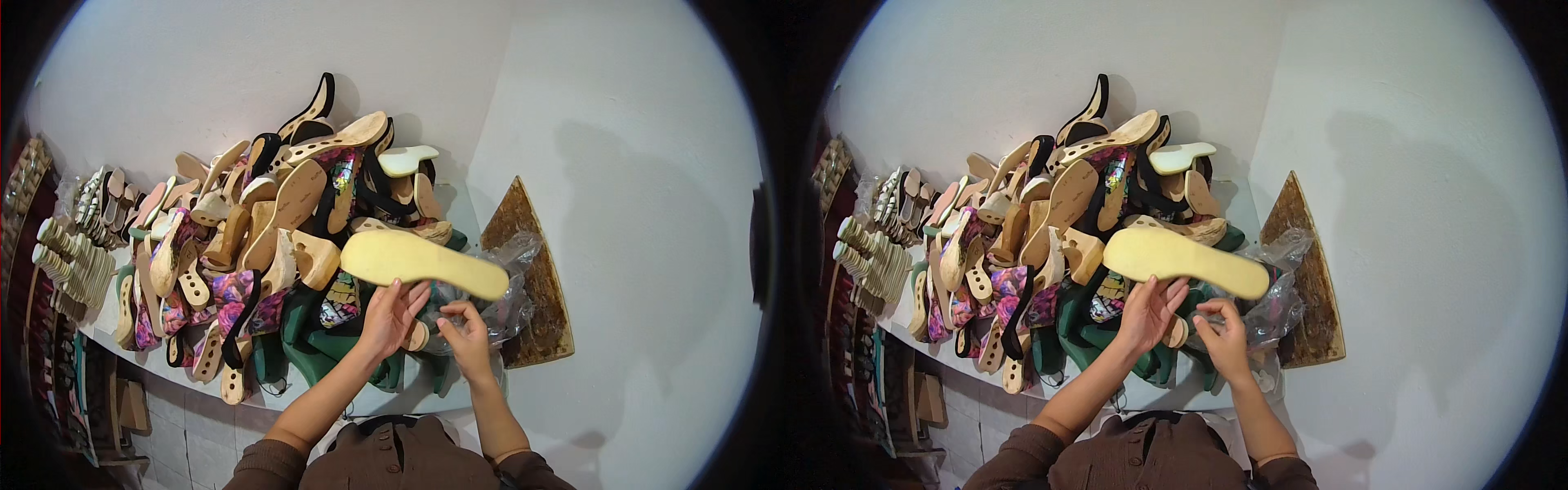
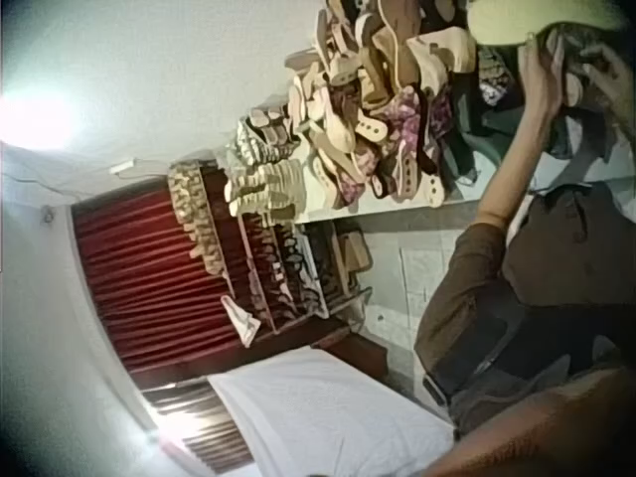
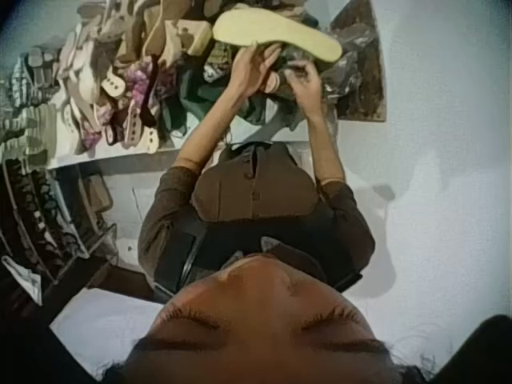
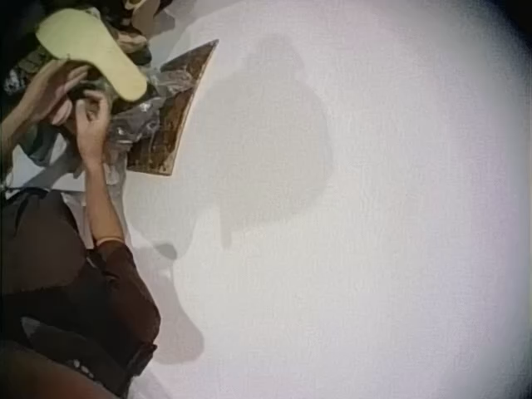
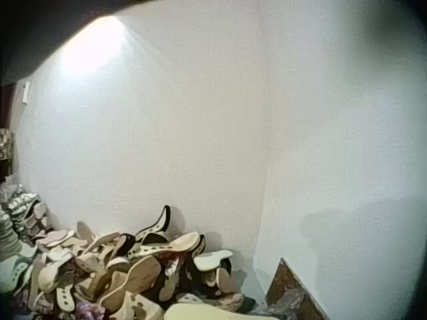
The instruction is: Sorting and matching shoe insoles with corresponding shoe bases and components.
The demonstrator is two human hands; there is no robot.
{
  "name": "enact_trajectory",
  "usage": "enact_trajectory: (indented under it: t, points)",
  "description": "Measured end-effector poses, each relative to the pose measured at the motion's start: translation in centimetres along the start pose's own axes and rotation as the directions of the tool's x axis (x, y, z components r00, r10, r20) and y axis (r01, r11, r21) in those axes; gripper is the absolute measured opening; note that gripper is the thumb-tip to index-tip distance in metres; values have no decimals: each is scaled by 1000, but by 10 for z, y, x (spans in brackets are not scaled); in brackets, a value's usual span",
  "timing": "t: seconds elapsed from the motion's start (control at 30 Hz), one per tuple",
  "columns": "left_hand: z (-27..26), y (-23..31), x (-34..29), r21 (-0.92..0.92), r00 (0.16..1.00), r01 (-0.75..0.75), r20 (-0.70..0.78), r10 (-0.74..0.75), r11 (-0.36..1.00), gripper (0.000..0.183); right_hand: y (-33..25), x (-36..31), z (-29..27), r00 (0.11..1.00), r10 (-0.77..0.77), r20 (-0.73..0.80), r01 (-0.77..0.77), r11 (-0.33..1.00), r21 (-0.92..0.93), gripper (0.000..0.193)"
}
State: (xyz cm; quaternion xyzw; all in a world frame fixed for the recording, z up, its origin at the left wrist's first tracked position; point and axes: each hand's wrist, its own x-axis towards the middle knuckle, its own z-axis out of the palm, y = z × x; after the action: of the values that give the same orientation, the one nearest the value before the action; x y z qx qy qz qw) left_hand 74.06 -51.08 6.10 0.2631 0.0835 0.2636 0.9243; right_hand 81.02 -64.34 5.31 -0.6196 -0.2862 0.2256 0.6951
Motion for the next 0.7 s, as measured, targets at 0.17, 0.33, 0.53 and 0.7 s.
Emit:
enact_trajectory:
  t: [0.17,0.33,0.53,0.7]
  points:
    - [17,9,14,204,998,46,-45,-38,978,32,36,-2,-6,953,174,250,-154,983,-98,57]
    - [1,10,36,290,971,118,-235,-48,950,20,53,-15,20,984,9,179,22,985,-174,60]
    - [-4,40,47,451,951,74,-300,73,890,28,35,-6,-12,943,334,-13,-315,902,294,29]
    - [-20,69,47,350,970,91,-241,-4,932,18,19,-10,-50,986,88,-141,-45,957,286,39]
